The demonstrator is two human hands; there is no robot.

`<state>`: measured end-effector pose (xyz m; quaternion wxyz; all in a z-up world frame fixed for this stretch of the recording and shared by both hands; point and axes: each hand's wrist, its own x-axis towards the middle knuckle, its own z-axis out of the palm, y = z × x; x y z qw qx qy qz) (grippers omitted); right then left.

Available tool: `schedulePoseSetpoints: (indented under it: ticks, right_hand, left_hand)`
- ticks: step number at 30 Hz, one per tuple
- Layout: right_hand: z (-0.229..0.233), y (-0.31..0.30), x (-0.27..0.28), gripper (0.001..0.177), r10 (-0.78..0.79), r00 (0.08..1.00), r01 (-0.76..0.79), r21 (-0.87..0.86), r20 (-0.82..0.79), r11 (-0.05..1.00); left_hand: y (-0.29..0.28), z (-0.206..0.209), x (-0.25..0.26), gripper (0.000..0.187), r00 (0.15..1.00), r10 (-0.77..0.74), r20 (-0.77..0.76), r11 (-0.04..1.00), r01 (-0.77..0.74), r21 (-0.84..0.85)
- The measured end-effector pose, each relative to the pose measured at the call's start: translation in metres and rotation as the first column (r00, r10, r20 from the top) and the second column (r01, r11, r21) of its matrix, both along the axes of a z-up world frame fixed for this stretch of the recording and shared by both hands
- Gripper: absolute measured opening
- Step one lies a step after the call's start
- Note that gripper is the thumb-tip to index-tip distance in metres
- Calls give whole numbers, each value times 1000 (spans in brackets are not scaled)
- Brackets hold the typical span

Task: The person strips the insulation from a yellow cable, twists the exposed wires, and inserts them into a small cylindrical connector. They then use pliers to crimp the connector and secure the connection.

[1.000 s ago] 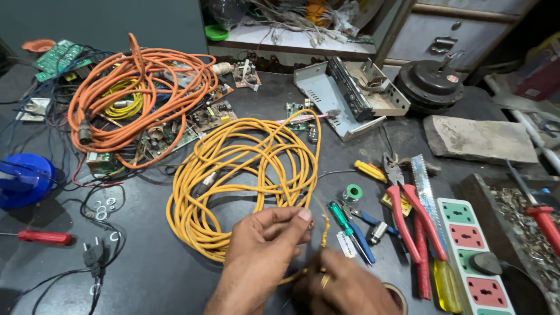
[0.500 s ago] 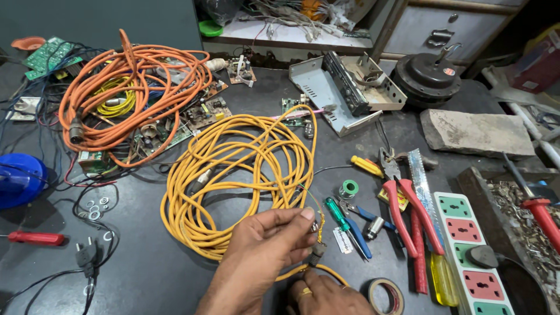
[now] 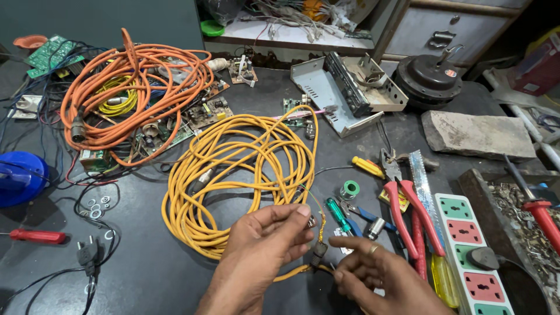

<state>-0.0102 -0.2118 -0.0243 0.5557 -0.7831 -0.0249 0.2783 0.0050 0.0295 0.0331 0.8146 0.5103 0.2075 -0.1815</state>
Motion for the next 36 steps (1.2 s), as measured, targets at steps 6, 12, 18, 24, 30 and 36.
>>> schedulePoseSetpoints:
  ticks: [6, 12, 18, 24, 30, 36]
  right_hand:
    - [-1, 40, -17, 26, 49, 997, -64, -251, -65, 966]
    - [0, 56, -26, 20, 140, 879, 5, -301, 456, 954]
    - [2, 64, -8, 32, 140, 590, -33, -150, 795, 988]
    - [1, 65, 32, 17, -7, 897, -9, 35, 441, 999]
    - [3, 34, 12, 17, -348, 897, 342, 72, 271, 937]
    - [-12, 13, -19, 18, -407, 902, 404, 56, 143, 913]
  left_hand:
    - [-1, 3, 2, 35, 1000, 2, -17, 1000, -1, 18]
    - [1, 1, 2, 35, 999, -25, -39, 995, 28, 97]
    - [-2, -26, 3, 33, 996, -1, 89, 993, -9, 119]
    - [-8, -50, 2, 21, 979, -5, 203, 959, -53, 279]
    - [-8, -35, -9, 21, 977, -209, -26, 774, 182, 606]
    - [-14, -18, -13, 23, 961, -250, -119, 613, 252, 749]
